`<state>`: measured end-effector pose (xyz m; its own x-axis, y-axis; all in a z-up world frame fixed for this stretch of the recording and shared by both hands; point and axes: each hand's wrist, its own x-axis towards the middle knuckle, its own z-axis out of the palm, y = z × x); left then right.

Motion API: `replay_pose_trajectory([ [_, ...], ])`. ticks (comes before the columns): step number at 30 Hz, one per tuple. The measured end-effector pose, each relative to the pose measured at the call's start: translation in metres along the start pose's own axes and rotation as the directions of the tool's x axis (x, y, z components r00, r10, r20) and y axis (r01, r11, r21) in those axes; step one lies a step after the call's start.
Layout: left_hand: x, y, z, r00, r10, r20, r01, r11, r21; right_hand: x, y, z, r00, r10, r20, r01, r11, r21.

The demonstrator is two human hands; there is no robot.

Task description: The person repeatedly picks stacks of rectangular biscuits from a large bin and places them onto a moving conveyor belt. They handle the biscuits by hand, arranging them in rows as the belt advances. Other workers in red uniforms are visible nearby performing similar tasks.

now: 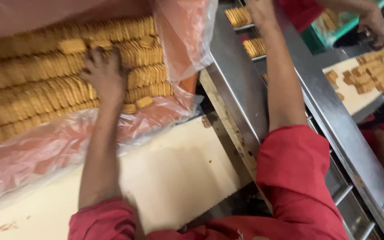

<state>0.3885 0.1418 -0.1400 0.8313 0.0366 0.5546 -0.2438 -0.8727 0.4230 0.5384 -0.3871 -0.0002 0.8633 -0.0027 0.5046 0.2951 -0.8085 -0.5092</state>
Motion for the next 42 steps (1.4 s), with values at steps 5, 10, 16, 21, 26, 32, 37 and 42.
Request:
replay_pose_trajectory([
  [5,0.013,0.017,-0.014,0.982,-0.15,0.111,0.156,0.986,-0.054,-0.03,-0.133,-0.035,0.952,-0.208,-0.223,0.265,0.926,0.268],
  [10,0.01,0.038,-0.064,0.988,-0.133,0.079,0.141,0.984,-0.113,-0.157,-0.321,-0.076,0.885,-0.461,-0.062,0.462,0.857,0.228],
  [16,-0.058,0.186,-0.134,0.993,0.113,-0.024,-0.061,0.344,-0.937,-0.258,-0.382,-0.102,0.844,-0.508,0.173,0.346,0.761,0.55],
  [21,-0.073,0.31,-0.152,0.983,-0.041,-0.177,-0.181,-0.315,-0.932,-0.285,-0.347,-0.087,0.893,-0.449,-0.025,0.4,0.768,0.5],
  [26,-0.068,0.314,-0.111,0.956,0.145,-0.253,-0.289,0.35,-0.891,-0.276,-0.242,-0.112,0.901,-0.401,-0.166,0.405,0.914,-0.013],
  [32,-0.033,0.156,-0.036,0.992,0.005,-0.123,-0.069,0.85,-0.523,-0.302,-0.1,-0.14,0.987,-0.16,0.002,0.145,0.887,-0.439],
  [37,0.01,0.075,0.03,0.998,0.019,-0.068,-0.023,0.998,-0.064,-0.308,-0.104,-0.133,0.989,-0.016,0.145,0.07,0.924,-0.376],
  [42,0.033,0.083,0.057,0.993,-0.058,0.101,0.061,0.998,-0.026,-0.29,-0.172,-0.144,0.968,-0.251,0.005,0.241,0.923,-0.299],
])
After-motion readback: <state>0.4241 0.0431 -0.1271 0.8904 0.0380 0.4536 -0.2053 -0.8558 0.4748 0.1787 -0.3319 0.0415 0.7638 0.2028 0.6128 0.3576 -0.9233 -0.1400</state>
